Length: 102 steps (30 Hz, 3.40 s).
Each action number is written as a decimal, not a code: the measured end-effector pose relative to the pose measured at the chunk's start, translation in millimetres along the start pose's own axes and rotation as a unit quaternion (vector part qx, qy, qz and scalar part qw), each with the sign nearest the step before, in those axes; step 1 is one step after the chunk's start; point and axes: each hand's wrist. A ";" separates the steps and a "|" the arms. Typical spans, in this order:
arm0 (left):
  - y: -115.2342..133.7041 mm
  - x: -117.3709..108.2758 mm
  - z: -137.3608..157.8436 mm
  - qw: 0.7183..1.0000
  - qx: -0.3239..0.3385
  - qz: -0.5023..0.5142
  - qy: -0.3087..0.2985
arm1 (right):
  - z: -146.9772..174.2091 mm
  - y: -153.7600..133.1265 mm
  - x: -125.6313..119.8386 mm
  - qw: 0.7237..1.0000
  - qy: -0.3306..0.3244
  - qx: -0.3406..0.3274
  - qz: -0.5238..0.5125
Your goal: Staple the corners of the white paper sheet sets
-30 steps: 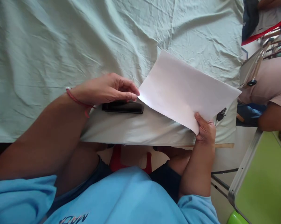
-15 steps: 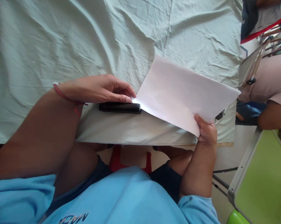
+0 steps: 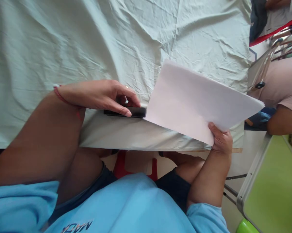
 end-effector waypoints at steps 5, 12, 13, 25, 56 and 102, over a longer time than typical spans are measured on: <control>-2.6 -0.8 0.4 1.000 0.004 -0.008 -0.001 | 0.0 1.6 0.0 1.000 0.007 -0.002 0.006; -1.6 0.0 -0.1 0.999 -0.001 0.034 0.005 | 2.8 2.2 5.8 1.000 0.013 0.002 0.016; -1.8 0.2 -0.3 0.999 0.001 0.037 0.003 | 2.9 2.5 6.3 1.000 0.015 0.003 0.018; 5.4 9.1 -8.4 0.999 -0.011 -0.027 0.028 | 4.4 1.7 10.8 1.000 0.008 0.004 0.003; 7.4 23.6 -6.3 0.965 -0.081 0.126 0.215 | 11.3 7.0 63.7 0.989 0.012 -0.113 -0.094; -2.1 33.7 -15.2 0.923 -0.051 0.190 0.332 | 1.4 13.7 66.7 0.988 0.002 -0.126 -0.093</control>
Point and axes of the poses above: each hand's wrist, its own z-axis away from the middle knuckle, its own x-axis out of the palm, y = z × x, and after that the axes turned 5 degrees about z, right-handed
